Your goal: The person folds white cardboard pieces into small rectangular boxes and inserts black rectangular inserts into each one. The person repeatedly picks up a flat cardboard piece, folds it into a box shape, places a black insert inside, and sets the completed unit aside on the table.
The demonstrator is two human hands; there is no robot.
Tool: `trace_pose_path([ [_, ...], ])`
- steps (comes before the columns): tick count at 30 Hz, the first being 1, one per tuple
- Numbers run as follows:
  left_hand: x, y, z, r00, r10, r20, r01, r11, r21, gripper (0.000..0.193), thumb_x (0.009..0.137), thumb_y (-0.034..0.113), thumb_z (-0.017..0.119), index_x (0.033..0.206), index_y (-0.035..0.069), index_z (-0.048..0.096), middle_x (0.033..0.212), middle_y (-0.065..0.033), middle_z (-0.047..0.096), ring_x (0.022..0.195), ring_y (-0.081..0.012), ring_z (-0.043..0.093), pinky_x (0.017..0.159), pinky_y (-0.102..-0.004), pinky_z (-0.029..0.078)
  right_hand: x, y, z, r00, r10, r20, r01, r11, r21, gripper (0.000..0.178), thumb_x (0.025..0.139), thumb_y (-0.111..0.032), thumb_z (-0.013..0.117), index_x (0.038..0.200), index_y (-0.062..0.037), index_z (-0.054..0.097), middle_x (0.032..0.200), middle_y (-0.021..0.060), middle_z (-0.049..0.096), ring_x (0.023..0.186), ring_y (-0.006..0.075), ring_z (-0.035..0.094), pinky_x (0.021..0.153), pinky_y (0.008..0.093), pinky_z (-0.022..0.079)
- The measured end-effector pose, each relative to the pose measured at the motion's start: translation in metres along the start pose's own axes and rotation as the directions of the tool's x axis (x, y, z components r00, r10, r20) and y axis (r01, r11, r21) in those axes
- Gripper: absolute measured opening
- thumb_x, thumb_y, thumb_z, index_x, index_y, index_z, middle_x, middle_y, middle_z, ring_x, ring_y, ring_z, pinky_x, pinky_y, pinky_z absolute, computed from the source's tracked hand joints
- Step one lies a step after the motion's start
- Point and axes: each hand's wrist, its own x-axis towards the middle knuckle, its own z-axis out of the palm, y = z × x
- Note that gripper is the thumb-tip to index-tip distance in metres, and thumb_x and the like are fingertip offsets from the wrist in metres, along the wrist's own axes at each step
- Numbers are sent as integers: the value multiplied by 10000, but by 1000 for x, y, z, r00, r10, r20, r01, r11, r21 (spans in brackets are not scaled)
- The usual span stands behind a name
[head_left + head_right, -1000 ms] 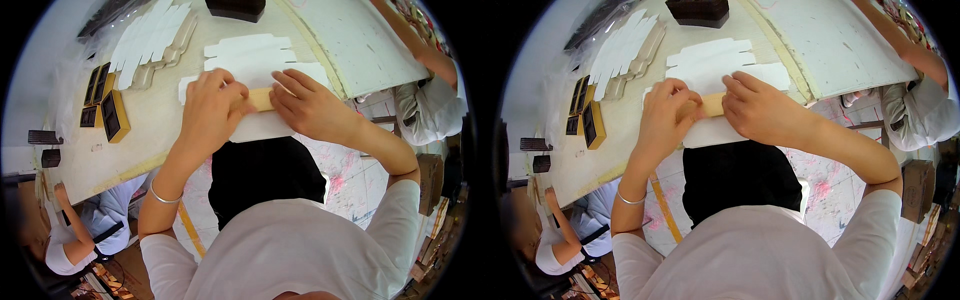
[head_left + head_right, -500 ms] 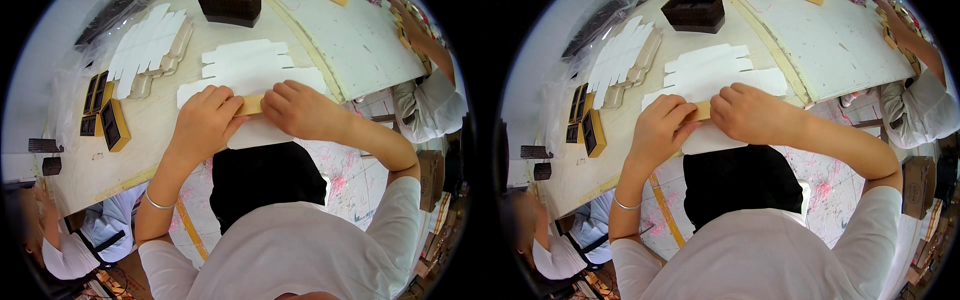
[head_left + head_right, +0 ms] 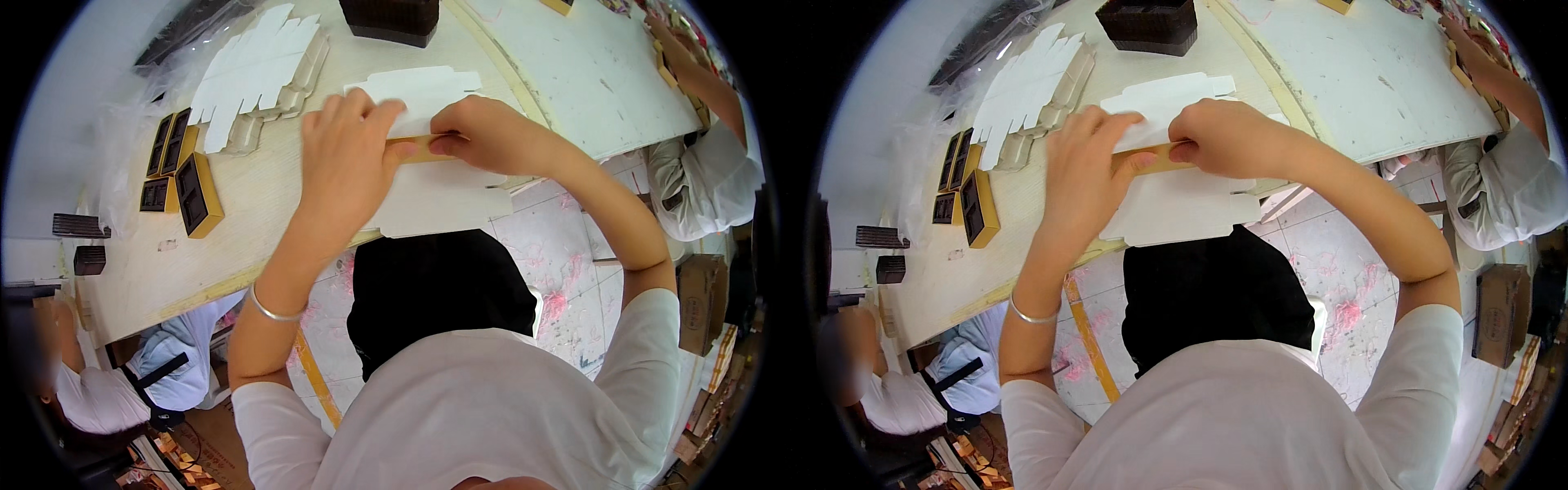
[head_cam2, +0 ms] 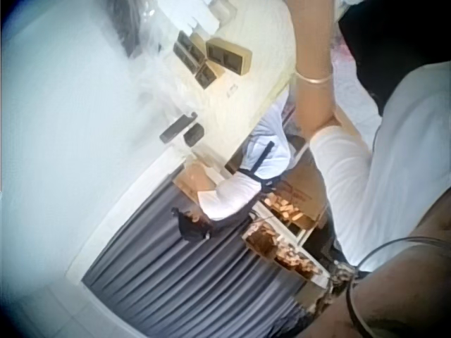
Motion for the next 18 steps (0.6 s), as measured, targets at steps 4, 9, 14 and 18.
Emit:
trace_pose_path([
  [4,-7,35,-48,758,-459,464,641,658,-395,563,850,405,688,1238,56,477,1032,-145,591,815,-227,582,690,-346,466,-25,-8,-10,969,-20,-247,44,995,90,137,869,-126,614,833,6,620,688,134,565,622,283,532,630,372,450],
  [9,-32,36,-30,781,-368,505,595,192,-781,655,896,327,662,1373,58,302,1089,-156,567,901,-175,564,766,-308,479,-58,-39,30,853,-460,-245,468,883,-31,459,817,-299,707,1112,21,564,1045,180,537,951,364,537,825,396,461],
  [14,-19,8,-35,730,-321,604,655,75,-752,441,915,183,623,1295,17,474,966,-34,600,862,-73,546,735,-227,447,-83,-19,21,574,-753,-323,572,650,-500,441,817,-396,660,1064,-34,613,1090,130,584,1032,271,575,918,434,457],
  [18,2,-17,-38,644,-103,758,748,293,-595,411,902,143,623,1280,15,525,969,10,602,812,-50,535,715,-194,440,-101,1,32,529,-827,-192,477,477,-738,354,805,-354,671,1007,-65,641,1043,97,617,1035,231,591,926,433,475],
])
